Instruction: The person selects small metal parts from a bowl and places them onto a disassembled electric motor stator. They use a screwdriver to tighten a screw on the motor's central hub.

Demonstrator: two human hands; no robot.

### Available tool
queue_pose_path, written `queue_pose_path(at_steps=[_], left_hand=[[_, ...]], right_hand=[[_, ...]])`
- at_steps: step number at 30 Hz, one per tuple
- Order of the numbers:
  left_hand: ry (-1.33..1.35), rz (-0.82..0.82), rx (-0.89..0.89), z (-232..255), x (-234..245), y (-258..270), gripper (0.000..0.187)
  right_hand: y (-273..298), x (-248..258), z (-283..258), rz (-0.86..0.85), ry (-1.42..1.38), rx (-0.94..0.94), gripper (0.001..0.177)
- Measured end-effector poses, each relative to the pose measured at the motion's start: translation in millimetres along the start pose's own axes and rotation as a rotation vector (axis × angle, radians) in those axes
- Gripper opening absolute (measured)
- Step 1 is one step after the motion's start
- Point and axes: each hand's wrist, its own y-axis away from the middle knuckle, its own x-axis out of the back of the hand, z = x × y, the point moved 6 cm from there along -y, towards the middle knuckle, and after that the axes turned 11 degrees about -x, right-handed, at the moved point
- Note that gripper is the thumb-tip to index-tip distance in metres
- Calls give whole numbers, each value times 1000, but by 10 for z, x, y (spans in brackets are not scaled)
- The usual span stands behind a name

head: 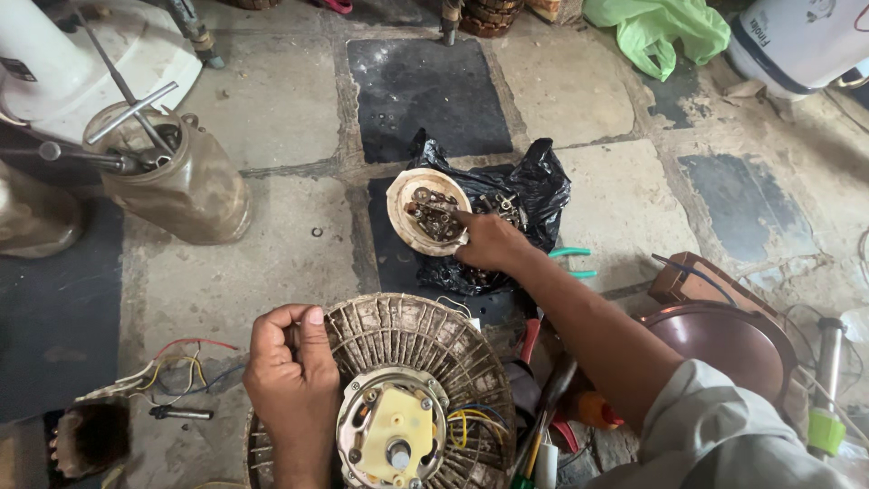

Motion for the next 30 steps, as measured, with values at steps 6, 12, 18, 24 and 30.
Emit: queue_pose_path(at_steps=[6,12,18,24,30], left_hand=[[-8,-1,-10,-16,-4,-5,13],[22,-5,-1,-62,7,7,13],[-5,2,-29,-24,15,-3,12],[-14,-3,-7,-7,20,-8,12],[8,0,3,-7,15,-7,12]], right_hand=[[18,-176,-138,-164,-160,169,70],[11,61,310,28,-164,-92,50],[-167,-103,205,26,-139,112,62],[-169,47,-15,-114,-257,-72,73],[-117,293,258,31,-128,-65,45]])
